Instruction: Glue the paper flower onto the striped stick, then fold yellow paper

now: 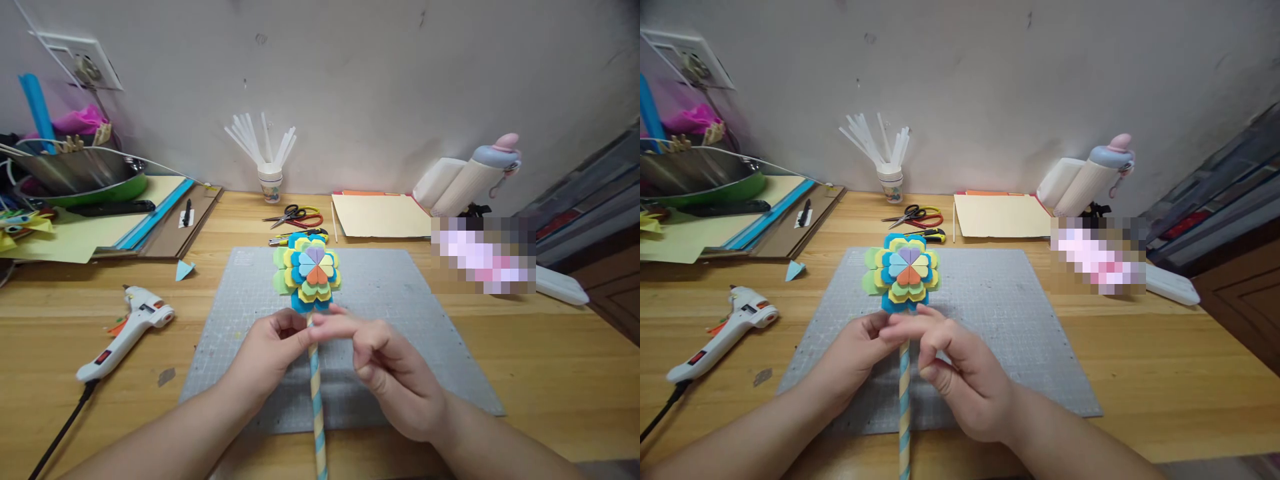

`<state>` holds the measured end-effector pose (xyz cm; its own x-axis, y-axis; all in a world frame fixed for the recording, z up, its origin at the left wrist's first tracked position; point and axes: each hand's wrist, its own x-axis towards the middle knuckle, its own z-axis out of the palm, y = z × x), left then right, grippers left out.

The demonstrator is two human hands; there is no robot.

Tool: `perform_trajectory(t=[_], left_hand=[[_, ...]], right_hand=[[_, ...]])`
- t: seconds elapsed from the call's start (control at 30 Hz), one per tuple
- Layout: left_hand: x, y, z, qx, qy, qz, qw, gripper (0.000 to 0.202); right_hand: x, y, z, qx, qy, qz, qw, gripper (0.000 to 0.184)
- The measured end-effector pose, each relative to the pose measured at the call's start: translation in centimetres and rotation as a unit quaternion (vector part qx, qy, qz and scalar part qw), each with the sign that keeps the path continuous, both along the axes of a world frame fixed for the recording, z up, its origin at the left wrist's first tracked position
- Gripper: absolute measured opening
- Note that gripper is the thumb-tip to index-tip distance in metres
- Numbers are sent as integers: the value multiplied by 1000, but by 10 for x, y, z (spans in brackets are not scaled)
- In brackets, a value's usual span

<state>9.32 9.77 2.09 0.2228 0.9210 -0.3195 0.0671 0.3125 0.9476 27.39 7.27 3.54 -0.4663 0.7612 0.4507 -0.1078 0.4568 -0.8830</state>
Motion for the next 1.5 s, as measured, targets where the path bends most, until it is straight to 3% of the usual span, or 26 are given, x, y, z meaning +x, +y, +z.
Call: perform_trajectory(t=[0.1, 0.23, 0.43, 0.63, 0.73, 0.83, 0.97, 1.1, 1.27, 1.5], left_hand=[[1, 0, -1, 17, 19, 0, 1000, 34], [0, 0, -5, 47, 44, 3, 998, 31], [1, -1, -4, 76, 50, 4, 996, 33], [2, -2, -2, 87, 58, 0, 994, 31], [2, -1, -3, 89, 58, -3, 994, 31], [3, -1, -3, 87, 59, -5, 994, 31], [6, -2, -1, 86, 55, -9, 995, 32], [6, -4, -3, 85, 54, -11, 995, 31], [6, -6, -4, 84, 49, -10, 995, 32], [8, -6, -2, 78, 34, -7, 996, 33]], right_hand=[[-8, -4, -7, -54, 70, 33, 996, 7], [-12, -6, -16, -131, 125, -29, 983, 8], [-11, 4, -14, -228, 34, -154, 961, 16], [-16, 13, -15, -257, 11, -176, 950, 22], [-17, 13, -18, -200, -25, -218, 955, 19], [-14, 11, -21, -75, -105, -295, 947, 12], [-11, 13, -21, 89, -203, -358, 907, 9], [-13, 15, -16, 185, -255, -386, 867, 10], [-14, 15, -11, 259, -290, -417, 822, 8], [-13, 12, -12, 287, -314, -422, 801, 8]])
